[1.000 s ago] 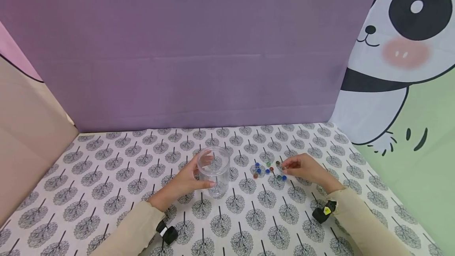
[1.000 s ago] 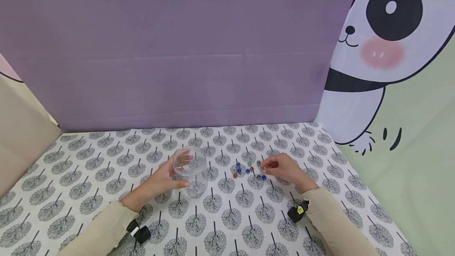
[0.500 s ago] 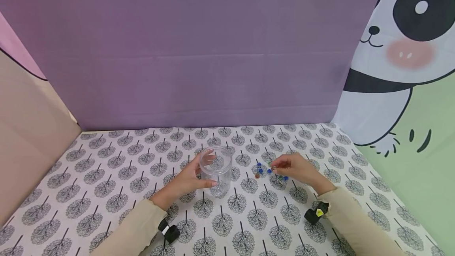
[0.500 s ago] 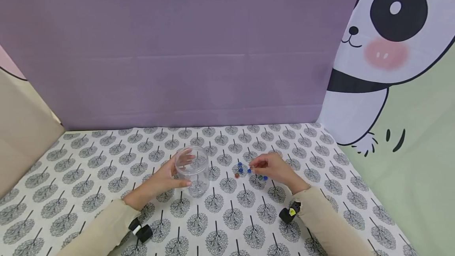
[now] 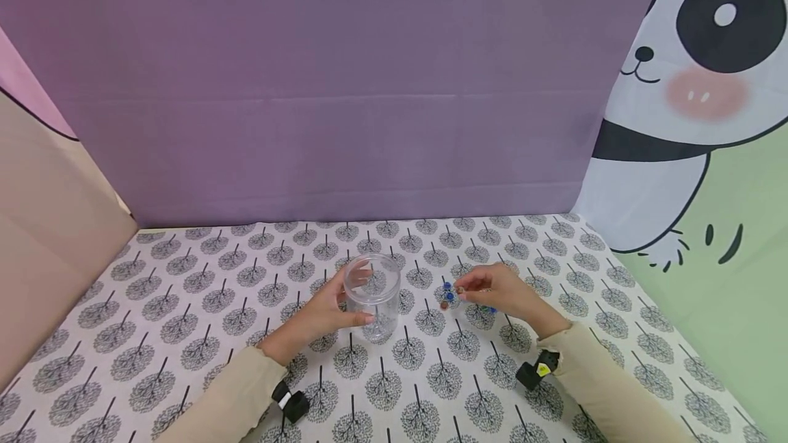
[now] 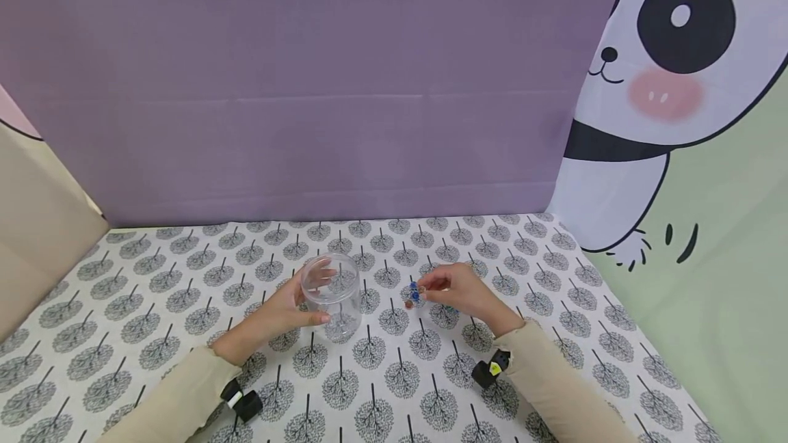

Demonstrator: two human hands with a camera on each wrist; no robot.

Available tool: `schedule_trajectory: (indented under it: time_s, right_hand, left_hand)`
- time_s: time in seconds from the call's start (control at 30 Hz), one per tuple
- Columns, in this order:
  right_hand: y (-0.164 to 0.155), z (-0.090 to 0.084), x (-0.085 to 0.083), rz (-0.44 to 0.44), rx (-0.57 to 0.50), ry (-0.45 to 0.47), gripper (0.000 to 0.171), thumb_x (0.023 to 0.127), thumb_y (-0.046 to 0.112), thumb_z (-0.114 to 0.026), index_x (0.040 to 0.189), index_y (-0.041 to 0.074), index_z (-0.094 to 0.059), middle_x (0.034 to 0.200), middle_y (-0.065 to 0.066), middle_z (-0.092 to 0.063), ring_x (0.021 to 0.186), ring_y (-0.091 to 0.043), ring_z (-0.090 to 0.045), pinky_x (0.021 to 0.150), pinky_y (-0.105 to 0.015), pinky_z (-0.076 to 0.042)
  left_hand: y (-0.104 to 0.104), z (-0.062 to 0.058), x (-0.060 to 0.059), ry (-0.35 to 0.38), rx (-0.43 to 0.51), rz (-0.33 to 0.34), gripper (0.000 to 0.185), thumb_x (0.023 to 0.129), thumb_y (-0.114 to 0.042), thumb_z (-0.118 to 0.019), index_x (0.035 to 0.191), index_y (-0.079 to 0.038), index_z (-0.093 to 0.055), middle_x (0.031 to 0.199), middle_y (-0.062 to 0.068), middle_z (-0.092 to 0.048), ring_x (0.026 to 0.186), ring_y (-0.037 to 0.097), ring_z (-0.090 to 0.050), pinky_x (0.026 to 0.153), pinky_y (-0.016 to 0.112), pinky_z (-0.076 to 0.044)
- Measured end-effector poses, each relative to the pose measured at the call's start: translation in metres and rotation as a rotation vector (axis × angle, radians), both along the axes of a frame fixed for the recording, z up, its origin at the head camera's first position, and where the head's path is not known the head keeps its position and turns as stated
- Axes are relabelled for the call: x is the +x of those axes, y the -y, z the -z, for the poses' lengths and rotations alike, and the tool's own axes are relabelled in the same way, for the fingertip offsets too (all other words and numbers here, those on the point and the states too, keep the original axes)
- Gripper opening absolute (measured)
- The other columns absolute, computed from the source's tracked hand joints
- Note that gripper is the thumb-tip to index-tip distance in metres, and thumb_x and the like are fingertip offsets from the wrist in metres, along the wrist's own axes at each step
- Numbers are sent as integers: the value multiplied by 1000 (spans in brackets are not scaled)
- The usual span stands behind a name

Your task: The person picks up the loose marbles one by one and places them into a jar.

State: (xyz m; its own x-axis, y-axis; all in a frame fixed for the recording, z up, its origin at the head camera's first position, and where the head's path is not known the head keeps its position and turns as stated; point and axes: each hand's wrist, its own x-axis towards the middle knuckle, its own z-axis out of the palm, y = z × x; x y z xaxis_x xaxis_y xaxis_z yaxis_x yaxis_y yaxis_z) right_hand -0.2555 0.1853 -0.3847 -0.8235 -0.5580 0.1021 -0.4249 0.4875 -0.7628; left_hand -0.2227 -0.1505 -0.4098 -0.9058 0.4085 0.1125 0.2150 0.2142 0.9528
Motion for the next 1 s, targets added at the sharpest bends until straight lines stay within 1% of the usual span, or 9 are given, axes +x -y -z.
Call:
schedule_trajectory:
  time_s: [0.17, 0.33, 0.4, 0.6, 0.7, 0.8, 1.0]
  right_hand:
    - [1, -5, 2, 17, -15, -17, 24, 85, 10, -68, 106, -2, -66, 88, -6, -67, 76, -12, -63, 62, -26, -55]
    - [3, -9, 5, 26, -19, -22, 23, 84, 9, -68, 105, -2, -67, 88, -5, -65, 75, -11, -61, 61, -25, -54]
    - [4, -10, 6, 27, -21, -20, 22, 84, 7, -68, 105, 0, -68, 88, -5, -65, 76, -12, -61, 62, -25, -54]
    - [11, -10, 8, 9, -20, -32, 20, 84, 8, -68, 104, 2, -68, 90, -4, -68, 77, -10, -62, 67, -25, -54]
    - [14, -11, 9, -11, -32, -38, 22, 84, 7, -68, 104, 0, -68, 90, -4, -68, 76, -9, -62, 68, -24, -55]
    - [17, -11, 10, -38, -49, -62, 22, 84, 6, -68, 104, -3, -67, 87, -5, -68, 75, -9, -62, 67, -25, -55]
    - [23, -11, 11, -49, -50, -56, 21, 84, 6, -67, 103, -2, -67, 87, -4, -68, 76, -9, -62, 68, -24, -55]
  left_hand:
    - [0, 0, 0, 8, 1, 2, 95, 72, -10, -80, 148, -23, -24, 148, 14, -35, 124, 44, -43, 102, 57, -37]
    - [0, -1, 2, 11, 0, -12, 96, 70, -10, -81, 148, -25, -25, 147, 13, -37, 126, 44, -41, 104, 60, -32]
    - [0, -1, 2, 14, -1, -17, 96, 70, -10, -81, 147, -27, -26, 147, 12, -38, 127, 44, -41, 104, 60, -31]
    - [0, -1, 1, 0, -3, -3, 95, 72, -11, -80, 148, -23, -24, 147, 15, -36, 123, 44, -44, 101, 57, -37]
    - [1, 0, 1, -7, -1, 3, 94, 72, -11, -80, 148, -24, -25, 147, 15, -36, 123, 44, -44, 101, 57, -37]
    - [1, 0, 1, -16, 4, 5, 93, 72, -10, -80, 147, -24, -26, 147, 16, -36, 124, 46, -43, 102, 58, -36]
    - [1, -1, 2, -5, 0, -6, 93, 72, -9, -79, 147, -26, -27, 147, 14, -37, 125, 44, -42, 103, 59, -34]
